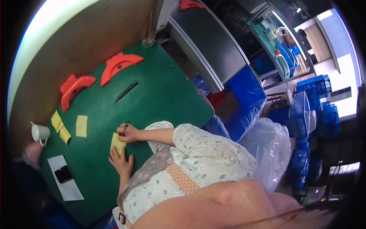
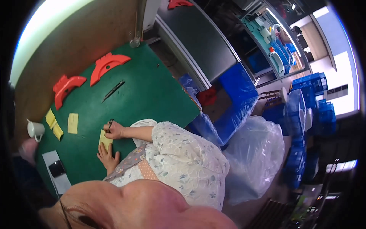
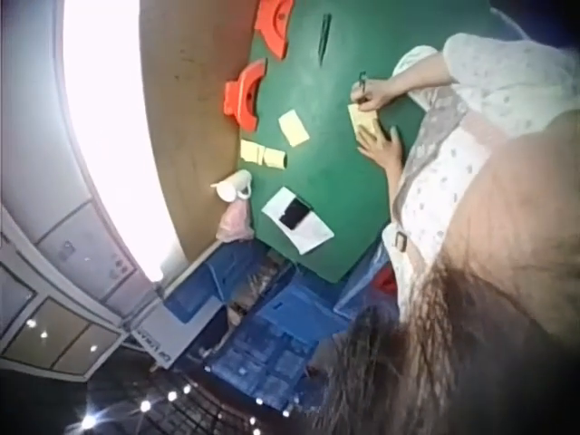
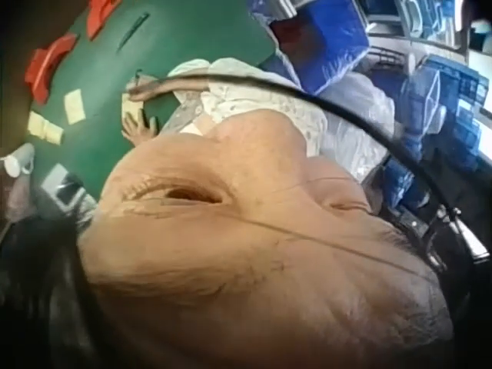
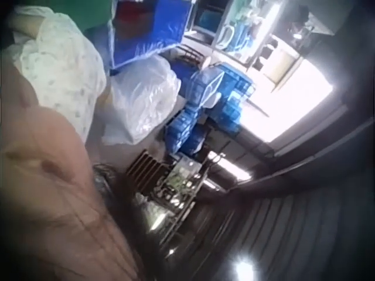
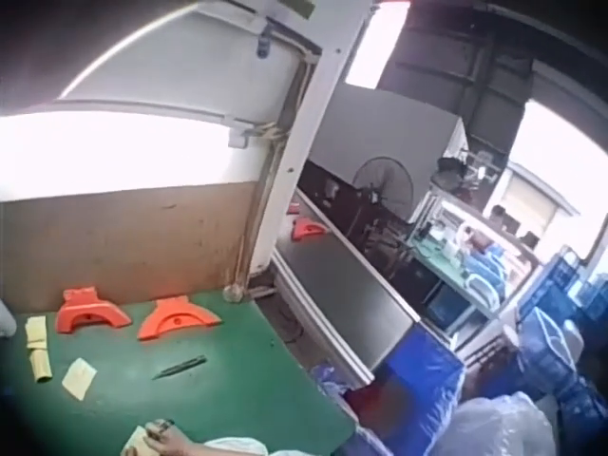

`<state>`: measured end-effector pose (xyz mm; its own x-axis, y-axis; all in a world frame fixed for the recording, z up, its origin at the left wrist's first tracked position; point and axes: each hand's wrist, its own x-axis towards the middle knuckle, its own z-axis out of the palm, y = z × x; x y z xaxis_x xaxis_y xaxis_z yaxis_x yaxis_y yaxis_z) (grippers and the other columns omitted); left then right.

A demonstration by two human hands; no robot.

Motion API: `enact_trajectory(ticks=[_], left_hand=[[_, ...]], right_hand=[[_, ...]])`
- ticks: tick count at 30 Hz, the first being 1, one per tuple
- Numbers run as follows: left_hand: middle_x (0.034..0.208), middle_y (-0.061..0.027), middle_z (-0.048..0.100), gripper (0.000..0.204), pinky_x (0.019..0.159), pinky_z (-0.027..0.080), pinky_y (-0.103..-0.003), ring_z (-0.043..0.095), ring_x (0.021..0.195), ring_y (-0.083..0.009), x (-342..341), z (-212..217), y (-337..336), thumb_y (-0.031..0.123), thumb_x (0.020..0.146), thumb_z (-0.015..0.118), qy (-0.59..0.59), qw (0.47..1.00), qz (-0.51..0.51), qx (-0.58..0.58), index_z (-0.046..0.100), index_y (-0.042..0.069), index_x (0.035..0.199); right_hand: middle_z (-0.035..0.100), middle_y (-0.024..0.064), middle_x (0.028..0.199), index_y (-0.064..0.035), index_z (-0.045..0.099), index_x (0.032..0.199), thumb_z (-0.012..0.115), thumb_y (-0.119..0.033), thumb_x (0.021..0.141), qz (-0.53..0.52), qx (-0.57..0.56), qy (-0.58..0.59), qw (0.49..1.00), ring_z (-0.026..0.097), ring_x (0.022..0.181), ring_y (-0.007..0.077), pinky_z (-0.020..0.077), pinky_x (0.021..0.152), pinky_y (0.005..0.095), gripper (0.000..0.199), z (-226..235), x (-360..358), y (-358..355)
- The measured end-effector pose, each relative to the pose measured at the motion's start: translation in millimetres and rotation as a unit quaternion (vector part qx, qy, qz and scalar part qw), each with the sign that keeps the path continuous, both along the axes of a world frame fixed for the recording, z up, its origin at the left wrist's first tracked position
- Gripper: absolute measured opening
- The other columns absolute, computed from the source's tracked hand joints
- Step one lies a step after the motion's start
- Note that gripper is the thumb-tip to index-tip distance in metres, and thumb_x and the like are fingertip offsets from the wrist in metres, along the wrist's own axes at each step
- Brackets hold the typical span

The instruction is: Inspecting red plastic components and writing notes on sticky labels at a workstation.

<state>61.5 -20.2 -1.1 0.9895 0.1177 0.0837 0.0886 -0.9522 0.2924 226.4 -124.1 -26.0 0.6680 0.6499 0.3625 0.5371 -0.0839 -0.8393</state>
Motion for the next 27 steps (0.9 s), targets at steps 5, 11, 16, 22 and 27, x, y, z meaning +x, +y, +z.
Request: enact_trajectory(ticks=[5, 11, 16, 22, 27], left_hand=[[0.134, -0.0196, 0.031, 0.054, 0.094, 0.021, -0.060, 0.026, 0.124, -0.0383, 3, -4, -1, 0.038, 0.069, 0.060, -0.002, 1.000, 0.000, 0.001, 0.052, 0.012, 0.116], [0.134, -0.0197, 0.031, 0.053, 0.094, 0.021, -0.060, 0.025, 0.125, -0.0378, 4, -2, 0, 0.035, 0.068, 0.062, 0.002, 1.000, 0.025, -0.007, 0.049, 0.012, 0.114], [0.133, -0.0196, 0.031, 0.053, 0.095, 0.020, -0.060, 0.024, 0.125, -0.0375, 6, -5, -3, 0.036, 0.068, 0.061, -0.001, 0.999, 0.032, 0.007, 0.048, 0.012, 0.114], [0.133, -0.0192, 0.031, 0.053, 0.095, 0.020, -0.059, 0.025, 0.125, -0.0371, 6, -3, -4, 0.037, 0.069, 0.061, -0.006, 0.999, 0.032, 0.007, 0.048, 0.012, 0.114], [0.133, -0.0192, 0.031, 0.053, 0.096, 0.020, -0.059, 0.025, 0.125, -0.0366, 1, -1, -4, 0.037, 0.068, 0.061, -0.006, 0.999, 0.036, 0.007, 0.048, 0.013, 0.114]], right_hand=[[0.051, 0.0079, 0.058, -0.0073, 0.048, 0.066, 0.062, -0.017, 0.066, -0.003, 0.014, 0.016, 1.000, 0.052, 0.059, 0.0275, 0.0401, 0.052, 0.0381, 0.017, 3, 0, -3], [0.054, 0.0109, 0.059, -0.0062, 0.049, 0.067, 0.061, -0.019, 0.066, -0.009, 0.008, 0.010, 1.000, 0.054, 0.058, 0.0303, 0.0417, 0.052, 0.0391, 0.018, 9, -1, 2], [0.055, 0.0127, 0.060, -0.0055, 0.050, 0.069, 0.060, -0.021, 0.066, -0.001, -0.002, 0.014, 1.000, 0.056, 0.059, 0.0321, 0.0429, 0.052, 0.0398, 0.019, 13, 2, 1], [0.056, 0.0141, 0.062, -0.0047, 0.051, 0.070, 0.059, -0.023, 0.067, -0.001, -0.044, 0.053, 0.998, 0.057, 0.061, 0.0322, 0.0443, 0.055, 0.0391, 0.021, 20, 5, 3], [0.059, 0.0146, 0.067, -0.0037, 0.053, 0.072, 0.058, -0.027, 0.070, -0.060, -0.021, 0.180, 0.982, 0.059, 0.064, 0.0288, 0.0459, 0.059, 0.0360, 0.024, 39, -2, 1]])
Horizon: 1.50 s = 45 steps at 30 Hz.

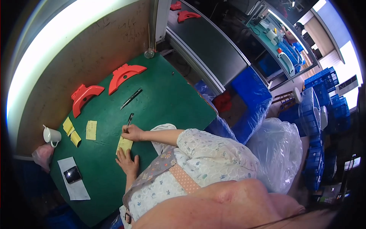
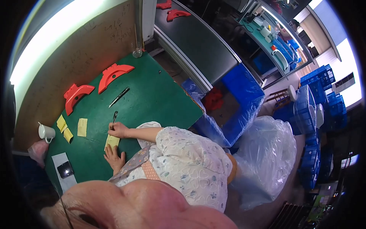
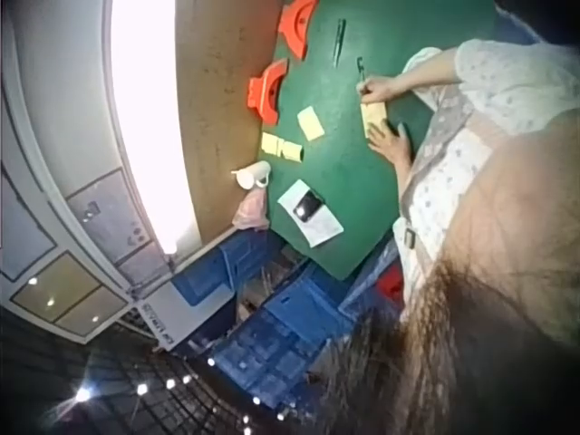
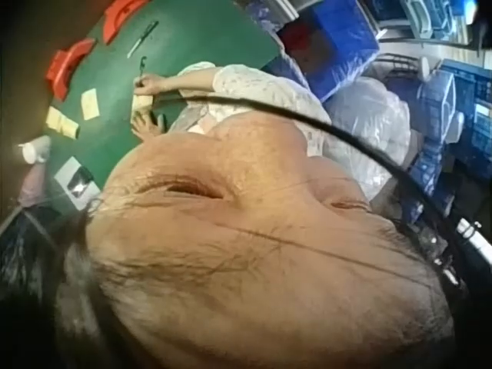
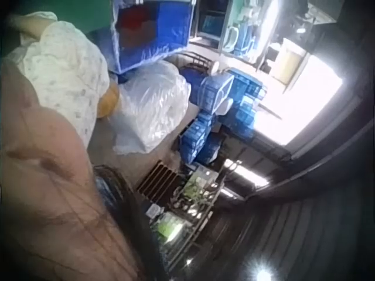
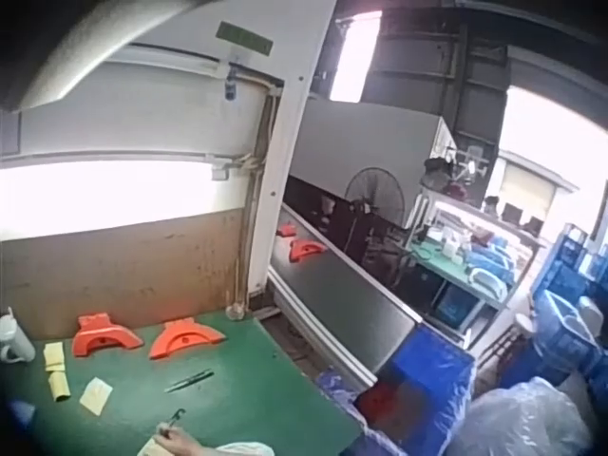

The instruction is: Inspecting red plastic components and writing notes on sticky labels at a workstation.

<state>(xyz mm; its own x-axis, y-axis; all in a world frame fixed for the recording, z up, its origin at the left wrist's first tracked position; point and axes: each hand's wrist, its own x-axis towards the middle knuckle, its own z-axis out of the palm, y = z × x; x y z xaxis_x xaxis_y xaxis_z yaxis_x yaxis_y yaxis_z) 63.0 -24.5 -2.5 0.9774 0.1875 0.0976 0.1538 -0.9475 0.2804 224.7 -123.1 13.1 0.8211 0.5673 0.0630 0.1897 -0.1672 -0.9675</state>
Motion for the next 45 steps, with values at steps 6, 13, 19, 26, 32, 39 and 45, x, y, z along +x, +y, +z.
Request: enact_trajectory(ticks=[6, 13, 19, 26, 32, 39, 45], left_hand=[[0.127, -0.0211, 0.038, 0.051, 0.097, 0.025, -0.051, 0.032, 0.122, -0.0351, 12, 3, -5, 0.037, 0.065, 0.066, -0.011, 0.999, 0.007, -0.033, 0.055, 0.012, 0.108], [0.133, -0.0171, 0.032, 0.047, 0.101, 0.018, -0.054, 0.025, 0.127, -0.0303, 6, 11, -6, 0.040, 0.069, 0.061, 0.005, 0.995, 0.058, -0.080, 0.054, 0.017, 0.110], [0.135, -0.0150, 0.029, 0.048, 0.101, 0.017, -0.054, 0.023, 0.128, -0.0286, -5, 7, -4, 0.040, 0.069, 0.061, 0.029, 0.993, 0.058, -0.095, 0.053, 0.019, 0.111], [0.134, -0.0171, 0.031, 0.049, 0.097, 0.022, -0.058, 0.028, 0.125, -0.0324, -7, 3, 4, 0.040, 0.065, 0.064, 0.002, 0.995, 0.050, -0.082, 0.055, 0.019, 0.108], [0.136, -0.0186, 0.027, 0.051, 0.100, 0.016, -0.056, 0.024, 0.127, -0.0340, -1, 0, -1, 0.040, 0.068, 0.061, 0.003, 0.991, 0.038, -0.125, 0.053, 0.018, 0.113], [0.135, -0.0194, 0.028, 0.054, 0.099, 0.017, -0.057, 0.023, 0.128, -0.0324, -1, 3, -7, 0.042, 0.068, 0.061, 0.005, 0.994, 0.040, -0.106, 0.052, 0.020, 0.116], [0.132, -0.0211, 0.033, 0.052, 0.099, 0.017, -0.057, 0.028, 0.125, -0.0338, -5, 5, -2, 0.041, 0.067, 0.061, -0.031, 0.994, 0.036, -0.095, 0.055, 0.018, 0.113]], right_hand=[[0.058, 0.0226, 0.073, -0.0005, 0.056, 0.072, 0.046, -0.019, 0.081, 0.019, -0.194, 0.007, 0.981, 0.058, 0.067, 0.0274, 0.0446, 0.059, 0.0412, 0.023, -75, 17, 8], [0.049, -0.0007, 0.064, -0.0028, 0.052, 0.075, 0.060, -0.015, 0.079, 0.025, 0.024, 0.051, 0.998, 0.042, 0.057, 0.0065, 0.0361, 0.051, 0.0220, 0.016, -27, 26, -24], [0.056, 0.0053, 0.070, -0.0035, 0.054, 0.077, 0.061, -0.014, 0.075, 0.105, -0.004, -0.008, 0.994, 0.052, 0.061, 0.0158, 0.0423, 0.057, 0.0282, 0.013, -28, 2, -10], [0.056, 0.0105, 0.072, -0.0043, 0.055, 0.075, 0.060, -0.008, 0.069, 0.140, -0.005, -0.167, 0.976, 0.052, 0.071, 0.0271, 0.0413, 0.066, 0.0364, 0.009, -35, -3, 1], [0.054, 0.0098, 0.072, -0.0040, 0.053, 0.073, 0.056, -0.002, 0.072, 0.125, 0.000, -0.136, 0.983, 0.050, 0.068, 0.0241, 0.0402, 0.060, 0.0332, 0.003, -47, 0, -9], [0.054, 0.0093, 0.071, -0.0049, 0.053, 0.071, 0.058, -0.008, 0.074, 0.128, -0.024, -0.166, 0.977, 0.051, 0.072, 0.0258, 0.0413, 0.064, 0.0359, 0.006, -40, 1, -10], [0.050, 0.0098, 0.066, -0.0011, 0.051, 0.079, 0.052, -0.005, 0.079, 0.117, -0.057, -0.159, 0.979, 0.046, 0.062, 0.0178, 0.0398, 0.057, 0.0298, 0.004, -30, -2, -9]])
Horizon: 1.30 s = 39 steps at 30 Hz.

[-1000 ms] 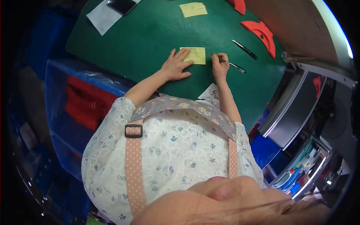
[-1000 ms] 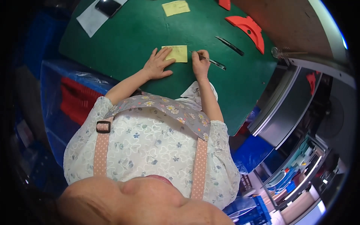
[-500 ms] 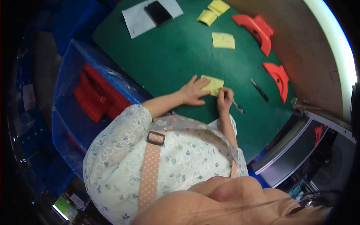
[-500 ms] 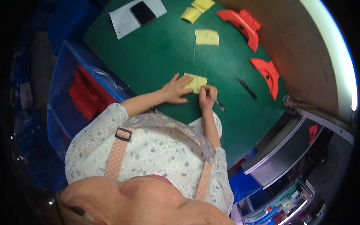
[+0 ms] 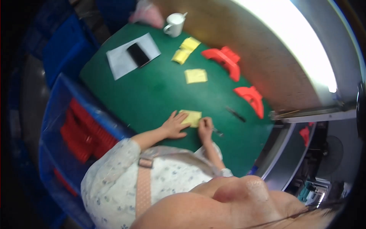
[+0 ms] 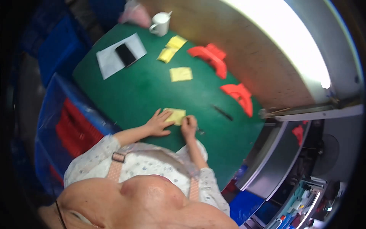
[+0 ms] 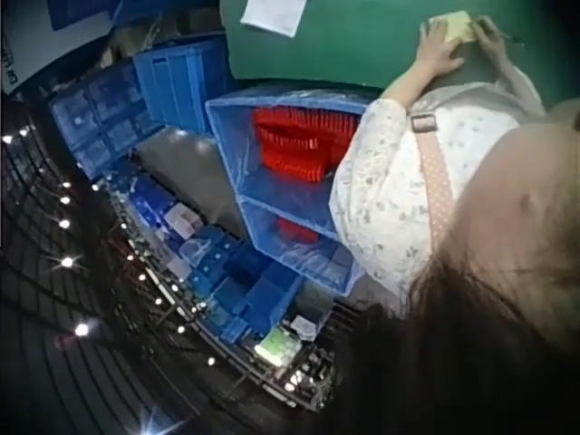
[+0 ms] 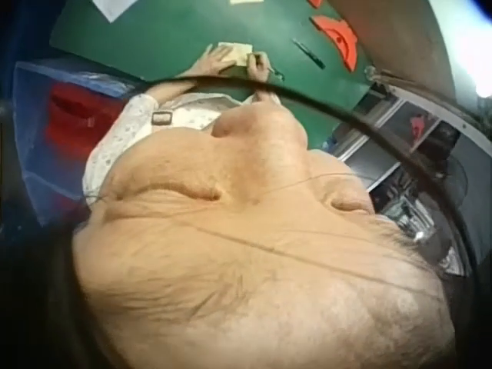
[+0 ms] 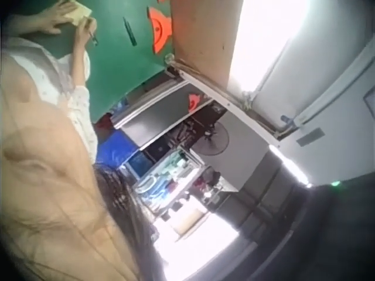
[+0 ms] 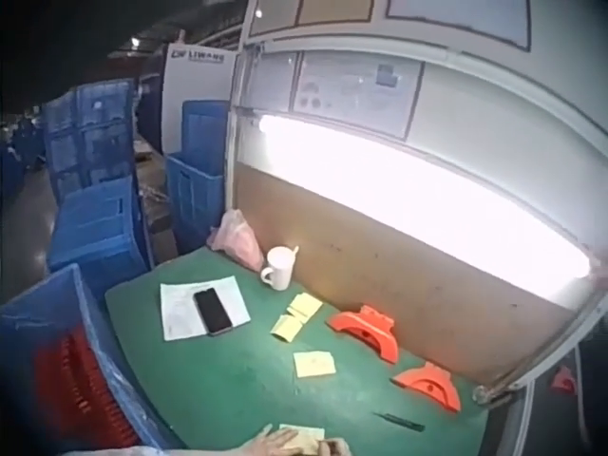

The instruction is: Inspecting red plastic components and writing notes on sticky labels at a workstation.

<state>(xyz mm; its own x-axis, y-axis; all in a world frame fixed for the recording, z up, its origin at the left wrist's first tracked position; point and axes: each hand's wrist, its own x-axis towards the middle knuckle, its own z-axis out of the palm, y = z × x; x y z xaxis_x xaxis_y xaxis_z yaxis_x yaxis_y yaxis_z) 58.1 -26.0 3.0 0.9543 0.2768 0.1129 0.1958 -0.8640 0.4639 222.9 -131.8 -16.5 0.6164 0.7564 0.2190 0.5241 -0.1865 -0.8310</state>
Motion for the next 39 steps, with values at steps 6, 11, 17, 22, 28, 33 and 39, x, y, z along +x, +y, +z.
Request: enact_trajectory(ticks=[6, 11, 17, 22, 28, 33, 39], left_hand=[[0.136, -0.0192, 0.027, 0.052, 0.101, 0.015, -0.057, 0.022, 0.128, -0.0320, -13, 3, -12, 0.042, 0.068, 0.061, 0.060, 0.998, -0.007, -0.028, 0.052, 0.021, 0.116], [0.131, -0.0200, 0.034, 0.046, 0.099, 0.017, -0.058, 0.030, 0.123, -0.0337, -1, -3, -5, 0.039, 0.068, 0.058, 0.023, 1.000, 0.013, -0.003, 0.056, 0.019, 0.109], [0.135, -0.0157, 0.031, 0.052, 0.100, 0.020, -0.055, 0.025, 0.127, -0.0294, 12, 8, 7, 0.040, 0.068, 0.062, 0.048, 0.999, 0.009, -0.002, 0.053, 0.021, 0.115], [0.136, -0.0141, 0.029, 0.052, 0.100, 0.020, -0.054, 0.024, 0.127, -0.0282, 3, 1, 2, 0.041, 0.068, 0.061, 0.062, 0.998, 0.013, -0.009, 0.053, 0.022, 0.116], [0.136, -0.0136, 0.029, 0.052, 0.100, 0.019, -0.054, 0.024, 0.128, -0.0279, -2, 0, -2, 0.041, 0.068, 0.062, 0.062, 0.998, 0.012, -0.016, 0.052, 0.023, 0.116], [0.136, -0.0130, 0.029, 0.051, 0.101, 0.018, -0.054, 0.023, 0.128, -0.0268, 1, -1, 0, 0.043, 0.070, 0.059, 0.066, 0.998, 0.011, -0.014, 0.052, 0.023, 0.117], [0.136, -0.0126, 0.029, 0.050, 0.101, 0.017, -0.054, 0.023, 0.128, -0.0268, 3, -4, 1, 0.043, 0.071, 0.059, 0.061, 0.998, 0.011, -0.015, 0.053, 0.023, 0.116]], right_hand=[[0.057, 0.0114, 0.074, -0.0018, 0.058, 0.080, 0.057, -0.006, 0.075, 0.002, 0.059, -0.028, 0.998, 0.054, 0.067, 0.0221, 0.0437, 0.060, 0.0312, 0.007, -12, -13, -9], [0.050, 0.0109, 0.065, -0.0009, 0.052, 0.071, 0.054, -0.002, 0.074, 0.046, 0.071, -0.070, 0.994, 0.048, 0.059, 0.0197, 0.0391, 0.054, 0.0312, 0.004, 0, 5, 1], [0.058, 0.0063, 0.075, -0.0015, 0.052, 0.081, 0.055, -0.006, 0.080, -0.004, 0.038, 0.051, 0.998, 0.053, 0.065, 0.0090, 0.0437, 0.057, 0.0238, 0.005, -22, 26, -4], [0.058, 0.0083, 0.076, -0.0050, 0.054, 0.074, 0.059, -0.007, 0.072, 0.021, 0.067, 0.079, 0.994, 0.053, 0.069, 0.0236, 0.0426, 0.063, 0.0330, 0.006, -20, 14, 1], [0.059, 0.0119, 0.080, -0.0034, 0.052, 0.072, 0.055, -0.006, 0.077, 0.062, 0.044, -0.056, 0.996, 0.054, 0.076, 0.0220, 0.0417, 0.076, 0.0324, 0.006, -9, 2, 7], [0.058, 0.0085, 0.078, -0.0073, 0.051, 0.072, 0.055, -0.011, 0.073, 0.045, 0.060, -0.036, 0.997, 0.055, 0.074, 0.0242, 0.0348, 0.084, 0.0418, 0.006, -10, 2, 11], [0.057, 0.0086, 0.076, -0.0071, 0.050, 0.069, 0.057, -0.010, 0.070, 0.060, 0.066, -0.082, 0.993, 0.054, 0.075, 0.0247, 0.0350, 0.082, 0.0395, 0.008, -7, 4, 16]])
